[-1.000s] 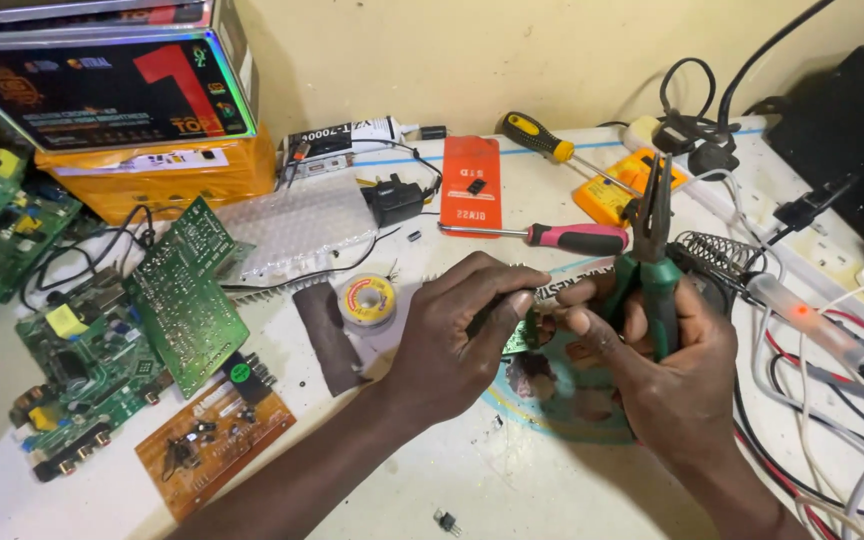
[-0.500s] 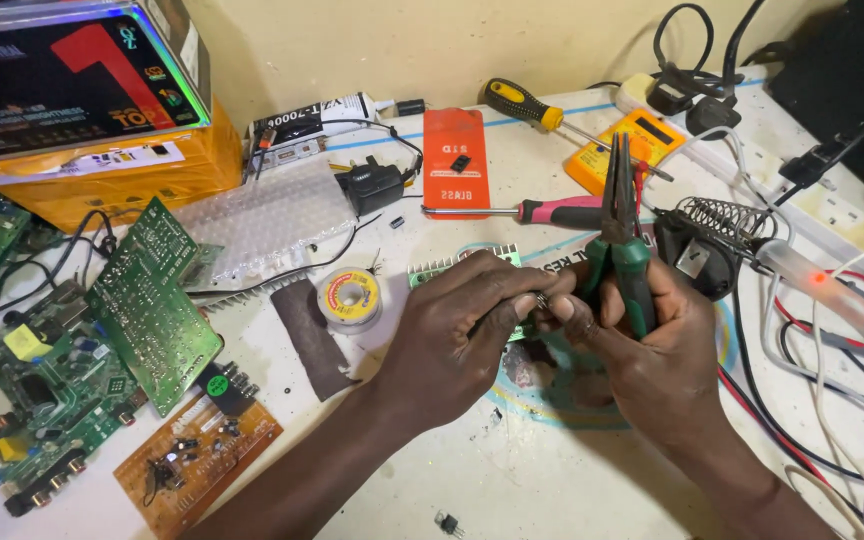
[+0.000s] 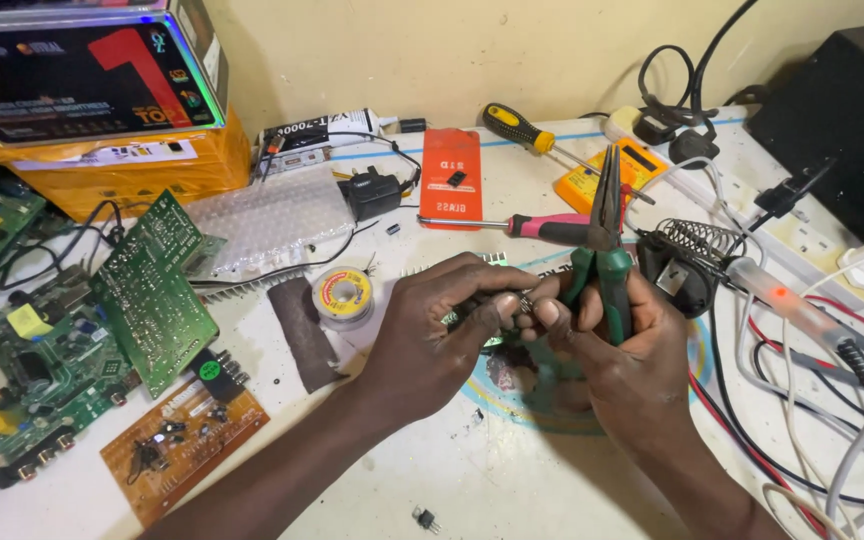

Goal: Assembling or repairing electronic components on a circuit board using pliers and a screwdriver

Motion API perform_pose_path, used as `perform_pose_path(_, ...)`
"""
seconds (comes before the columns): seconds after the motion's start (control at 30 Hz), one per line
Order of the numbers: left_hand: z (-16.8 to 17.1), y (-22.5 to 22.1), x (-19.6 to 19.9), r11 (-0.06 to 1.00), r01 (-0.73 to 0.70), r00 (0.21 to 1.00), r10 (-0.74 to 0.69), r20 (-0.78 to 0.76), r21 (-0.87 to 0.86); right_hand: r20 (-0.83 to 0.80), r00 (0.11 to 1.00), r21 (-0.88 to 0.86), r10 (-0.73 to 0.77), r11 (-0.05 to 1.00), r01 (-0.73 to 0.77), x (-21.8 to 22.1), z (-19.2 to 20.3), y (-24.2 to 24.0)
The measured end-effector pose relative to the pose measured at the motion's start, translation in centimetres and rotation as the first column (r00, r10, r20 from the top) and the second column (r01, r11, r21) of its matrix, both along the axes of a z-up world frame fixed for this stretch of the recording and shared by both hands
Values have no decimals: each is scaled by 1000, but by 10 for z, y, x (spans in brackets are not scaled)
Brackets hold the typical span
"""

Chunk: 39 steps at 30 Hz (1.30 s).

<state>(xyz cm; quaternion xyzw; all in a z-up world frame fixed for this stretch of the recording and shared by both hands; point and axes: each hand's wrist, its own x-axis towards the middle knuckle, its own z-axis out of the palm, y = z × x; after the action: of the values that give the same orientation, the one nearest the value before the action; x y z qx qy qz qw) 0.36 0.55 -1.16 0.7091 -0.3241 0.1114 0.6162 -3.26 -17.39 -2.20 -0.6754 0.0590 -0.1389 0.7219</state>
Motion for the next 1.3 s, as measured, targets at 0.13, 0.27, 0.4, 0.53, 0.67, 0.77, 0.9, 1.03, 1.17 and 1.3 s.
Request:
perform_pose_path(0.13, 0, -2, -1, 1000, -18, 999, 18, -45, -15, -132, 989, -29, -68, 997, 65, -7, 17, 7)
perform_pose_path(0.27, 2, -2, -2, 1000, -19, 999, 18, -30, -19, -90, 994, -16, -54, 998, 53, -4, 14, 2)
perform_pose_path(0.4, 5, 1, 3, 998, -57, 998, 57, -7, -19, -36, 998, -144, 44, 988, -49, 2, 15, -16)
perform_pose_path(0.53, 20, 9, 1, 986, -111, 994, 107, -35, -123, -138, 972, -195, 189, 957, -213, 6, 25, -35)
perform_pose_path(0.67, 40, 19, 3, 936, -225, 974, 218, -56, -269, -95, 910, -492, 403, 776, -395, 11, 25, -49)
perform_pose_path(0.77, 42, 22, 4, 923, -223, 975, 206, -85, -314, -147, 818, -569, 555, 629, -529, 6, 30, -38)
perform_pose_path(0.9, 43, 20, 5, 919, -200, 979, 179, -95, -341, -49, 738, -747, 673, 466, -474, 2, 22, -12)
perform_pose_path(1.03, 42, 18, 4, 925, -187, 981, 161, -104, -331, -83, 781, -762, 620, 465, -450, 0, 26, -11)
perform_pose_path(1.17, 40, 16, 2, 925, -189, 976, 139, -169, -330, 5, 923, -687, 386, 671, -277, -1, 35, -20)
perform_pose_path(1.3, 38, 14, 0, 921, -188, 970, 121, -210, -341, -94, 996, -284, -7, 959, -20, -2, 30, -22)
